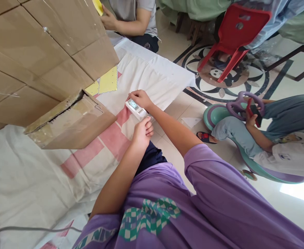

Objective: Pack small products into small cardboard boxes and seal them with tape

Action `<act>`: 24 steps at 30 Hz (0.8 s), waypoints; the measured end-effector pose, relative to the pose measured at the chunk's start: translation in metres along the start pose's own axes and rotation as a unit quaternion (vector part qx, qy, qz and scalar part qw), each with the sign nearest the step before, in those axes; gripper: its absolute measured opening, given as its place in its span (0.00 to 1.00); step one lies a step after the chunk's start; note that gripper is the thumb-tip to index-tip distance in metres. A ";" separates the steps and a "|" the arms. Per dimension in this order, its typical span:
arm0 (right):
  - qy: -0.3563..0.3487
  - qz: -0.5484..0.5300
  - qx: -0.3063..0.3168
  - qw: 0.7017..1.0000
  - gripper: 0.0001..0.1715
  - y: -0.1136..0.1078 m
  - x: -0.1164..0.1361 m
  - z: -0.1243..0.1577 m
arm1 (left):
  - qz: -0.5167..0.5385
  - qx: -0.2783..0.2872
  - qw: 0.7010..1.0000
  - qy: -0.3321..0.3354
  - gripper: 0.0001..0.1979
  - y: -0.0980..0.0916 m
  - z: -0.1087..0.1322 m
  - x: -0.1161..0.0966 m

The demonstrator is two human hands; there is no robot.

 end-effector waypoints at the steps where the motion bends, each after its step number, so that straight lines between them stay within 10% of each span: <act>1: 0.000 -0.003 -0.001 1.000 0.23 0.000 0.000 0.000 | -0.006 0.003 1.000 -0.003 0.18 -0.001 -0.001 0.003; 12: 0.012 -0.018 -0.009 1.000 0.22 0.002 -0.007 -0.002 | -0.074 0.016 0.995 -0.061 0.10 -0.019 -0.005 0.044; 19: 0.007 -0.018 -0.014 1.000 0.23 0.002 -0.008 -0.002 | -0.044 -0.077 0.988 0.128 0.12 -0.031 0.002 0.023; 24: 0.013 -0.015 -0.017 1.000 0.23 0.003 -0.010 -0.003 | 0.009 -0.072 0.992 0.103 0.13 -0.035 0.000 0.016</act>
Point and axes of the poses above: each hand's wrist, its own z-axis away from the middle knuckle, its own y-axis out of the palm, x = y × z, the point moved 3 cm from there along -z, towards the middle knuckle, and after that the axes turned 3 degrees about -x, right-handed, at the moved point
